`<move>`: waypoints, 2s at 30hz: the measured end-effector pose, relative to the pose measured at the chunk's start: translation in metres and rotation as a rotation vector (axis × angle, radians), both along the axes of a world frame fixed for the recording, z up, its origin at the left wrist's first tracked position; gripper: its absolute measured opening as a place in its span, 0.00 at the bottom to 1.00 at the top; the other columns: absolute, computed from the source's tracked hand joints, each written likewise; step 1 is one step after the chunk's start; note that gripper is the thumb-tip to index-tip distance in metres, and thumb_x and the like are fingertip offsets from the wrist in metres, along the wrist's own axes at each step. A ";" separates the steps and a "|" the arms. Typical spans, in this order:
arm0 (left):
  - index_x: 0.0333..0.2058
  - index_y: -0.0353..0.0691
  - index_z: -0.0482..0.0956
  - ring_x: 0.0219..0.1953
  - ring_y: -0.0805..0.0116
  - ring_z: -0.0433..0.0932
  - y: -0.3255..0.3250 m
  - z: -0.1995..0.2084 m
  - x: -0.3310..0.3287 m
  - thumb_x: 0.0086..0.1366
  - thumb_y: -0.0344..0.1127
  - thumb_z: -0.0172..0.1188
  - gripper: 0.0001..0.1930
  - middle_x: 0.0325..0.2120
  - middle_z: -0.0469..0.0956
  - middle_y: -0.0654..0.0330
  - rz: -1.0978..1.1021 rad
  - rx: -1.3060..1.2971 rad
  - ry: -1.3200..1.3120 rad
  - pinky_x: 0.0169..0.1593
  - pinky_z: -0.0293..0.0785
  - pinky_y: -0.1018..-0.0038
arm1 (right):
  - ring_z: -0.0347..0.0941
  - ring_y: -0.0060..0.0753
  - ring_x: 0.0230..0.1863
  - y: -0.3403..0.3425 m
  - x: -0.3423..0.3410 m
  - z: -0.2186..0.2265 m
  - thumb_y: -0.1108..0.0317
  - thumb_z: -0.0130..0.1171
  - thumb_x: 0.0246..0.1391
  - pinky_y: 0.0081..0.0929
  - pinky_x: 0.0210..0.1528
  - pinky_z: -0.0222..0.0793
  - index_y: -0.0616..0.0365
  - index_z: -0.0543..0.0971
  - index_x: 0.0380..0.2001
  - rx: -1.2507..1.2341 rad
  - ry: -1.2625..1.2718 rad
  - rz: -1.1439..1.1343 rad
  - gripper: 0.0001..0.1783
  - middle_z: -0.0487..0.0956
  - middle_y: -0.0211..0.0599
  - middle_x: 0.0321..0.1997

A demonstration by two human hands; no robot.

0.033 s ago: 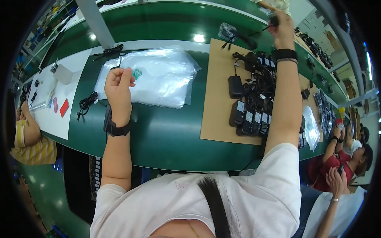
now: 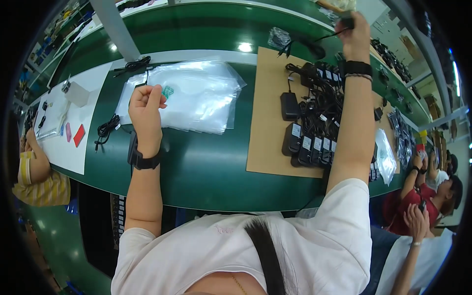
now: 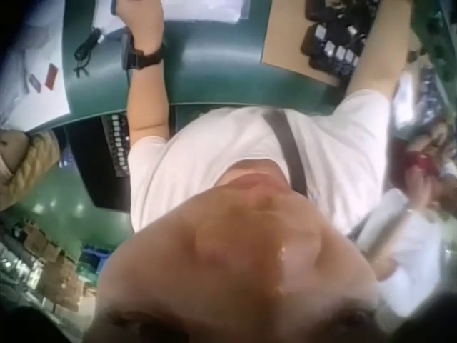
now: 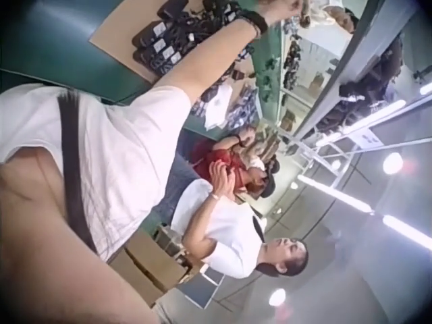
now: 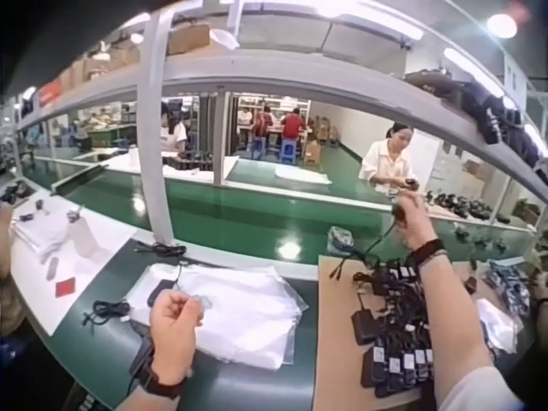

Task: The person packages power adapters by hand, picking up an adapter, folding its cord, and sliding it into a plastic bag. The bagged item is then set aside on a cardboard sheet, and the process is repeated.

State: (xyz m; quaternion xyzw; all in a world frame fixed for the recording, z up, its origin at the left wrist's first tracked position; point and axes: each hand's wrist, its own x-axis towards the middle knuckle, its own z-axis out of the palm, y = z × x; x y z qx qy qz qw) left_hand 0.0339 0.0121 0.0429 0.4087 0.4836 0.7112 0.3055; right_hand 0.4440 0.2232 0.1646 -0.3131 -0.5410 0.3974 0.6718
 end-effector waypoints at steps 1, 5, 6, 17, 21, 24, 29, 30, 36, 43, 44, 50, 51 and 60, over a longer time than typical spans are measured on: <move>0.28 0.35 0.69 0.23 0.81 0.69 -0.003 -0.001 0.001 0.58 0.32 0.57 0.07 0.20 0.72 0.64 -0.019 -0.009 -0.004 0.26 0.65 0.86 | 0.74 0.33 0.35 -0.014 0.006 0.011 0.60 0.53 0.52 0.29 0.34 0.70 0.58 0.69 0.41 0.087 0.140 0.133 0.17 0.76 0.40 0.34; 0.37 0.33 0.71 0.32 0.77 0.71 -0.008 0.019 0.026 0.58 0.33 0.57 0.11 0.29 0.74 0.61 -0.237 0.018 0.067 0.36 0.68 0.82 | 0.73 0.25 0.33 -0.127 -0.067 0.059 0.71 0.55 0.51 0.19 0.31 0.69 0.61 0.64 0.47 -0.026 0.458 0.064 0.20 0.74 0.35 0.34; 0.40 0.31 0.70 0.36 0.74 0.71 -0.009 0.030 0.037 0.59 0.37 0.57 0.15 0.34 0.73 0.60 -0.344 0.029 0.079 0.42 0.67 0.80 | 0.73 0.25 0.33 -0.149 -0.084 0.054 0.71 0.55 0.51 0.19 0.31 0.69 0.61 0.64 0.47 -0.013 0.460 0.040 0.20 0.74 0.35 0.34; 0.42 0.34 0.67 0.40 0.64 0.74 -0.015 0.119 0.077 0.62 0.43 0.52 0.18 0.39 0.72 0.52 -0.627 0.350 -0.686 0.46 0.71 0.66 | 0.60 0.41 0.57 -0.223 -0.171 -0.025 0.53 0.70 0.34 0.33 0.57 0.54 0.51 0.51 0.61 0.438 -0.746 -0.003 0.53 0.63 0.43 0.57; 0.39 0.34 0.68 0.44 0.61 0.74 -0.023 0.138 0.070 0.62 0.45 0.51 0.18 0.37 0.74 0.53 -0.651 0.438 -0.731 0.50 0.69 0.60 | 0.63 0.31 0.52 -0.211 -0.186 -0.071 0.71 0.68 0.37 0.30 0.56 0.57 0.57 0.50 0.61 0.150 -0.514 0.351 0.49 0.66 0.41 0.51; 0.42 0.33 0.66 0.45 0.60 0.74 -0.017 0.136 0.067 0.62 0.44 0.51 0.19 0.38 0.73 0.52 -0.698 0.471 -0.866 0.51 0.68 0.57 | 0.66 0.25 0.42 -0.208 -0.206 -0.082 0.75 0.63 0.41 0.23 0.49 0.61 0.59 0.60 0.55 0.254 -0.431 0.145 0.36 0.69 0.36 0.44; 0.42 0.35 0.66 0.41 0.63 0.75 -0.013 0.126 0.050 0.60 0.40 0.55 0.17 0.37 0.74 0.54 -0.764 0.459 -0.974 0.49 0.70 0.63 | 0.67 0.20 0.28 -0.204 -0.213 -0.083 0.75 0.56 0.46 0.16 0.32 0.64 0.62 0.68 0.48 -0.114 -0.295 0.444 0.23 0.73 0.35 0.34; 0.42 0.35 0.67 0.39 0.64 0.75 -0.011 0.112 0.035 0.61 0.40 0.53 0.16 0.38 0.73 0.53 -0.772 0.401 -0.912 0.47 0.70 0.64 | 0.65 0.18 0.24 -0.200 -0.207 -0.087 0.76 0.55 0.45 0.14 0.26 0.60 0.63 0.70 0.45 -0.208 -0.133 0.422 0.20 0.73 0.34 0.30; 0.41 0.35 0.70 0.30 0.70 0.75 -0.009 0.059 0.014 0.56 0.33 0.58 0.15 0.33 0.75 0.53 -0.706 0.039 -0.186 0.36 0.73 0.75 | 0.61 0.15 0.18 -0.179 -0.163 -0.090 0.67 0.54 0.48 0.13 0.15 0.52 0.65 0.75 0.30 -0.495 0.077 0.535 0.11 0.69 0.28 0.18; 0.41 0.32 0.71 0.35 0.74 0.73 -0.011 0.022 0.058 0.57 0.34 0.60 0.16 0.35 0.74 0.60 -0.721 -0.119 -0.353 0.41 0.70 0.78 | 0.66 0.16 0.38 -0.181 -0.195 -0.124 0.53 0.42 0.60 0.13 0.42 0.62 0.62 0.70 0.45 -0.461 -0.160 0.503 0.22 0.73 0.26 0.36; 0.41 0.32 0.71 0.35 0.75 0.73 -0.012 0.018 0.060 0.57 0.35 0.60 0.16 0.36 0.74 0.60 -0.696 -0.122 -0.382 0.41 0.70 0.79 | 0.66 0.18 0.41 -0.185 -0.200 -0.124 0.52 0.40 0.61 0.16 0.45 0.61 0.62 0.68 0.47 -0.417 -0.150 0.519 0.24 0.72 0.28 0.40; 0.41 0.32 0.69 0.36 0.77 0.72 -0.015 0.012 0.056 0.56 0.34 0.61 0.17 0.35 0.73 0.61 -0.611 -0.146 -0.278 0.41 0.70 0.80 | 0.61 0.27 0.53 -0.196 -0.212 -0.124 0.49 0.30 0.62 0.21 0.57 0.53 0.63 0.59 0.56 -0.197 -0.289 0.471 0.30 0.66 0.37 0.51; 0.41 0.32 0.69 0.35 0.77 0.71 -0.015 0.011 0.055 0.55 0.33 0.61 0.17 0.34 0.73 0.61 -0.615 -0.174 -0.209 0.41 0.70 0.80 | 0.61 0.27 0.53 -0.195 -0.212 -0.123 0.49 0.30 0.62 0.21 0.57 0.53 0.63 0.59 0.56 -0.201 -0.289 0.475 0.30 0.66 0.37 0.51; 0.37 0.33 0.68 0.31 0.76 0.72 -0.017 0.005 0.062 0.52 0.33 0.63 0.17 0.31 0.73 0.59 -0.303 -0.116 0.039 0.36 0.72 0.80 | 0.69 0.60 0.42 -0.212 -0.220 -0.114 0.55 0.42 0.59 0.38 0.43 0.66 0.68 0.58 0.53 0.040 -0.691 0.237 0.28 0.71 0.60 0.41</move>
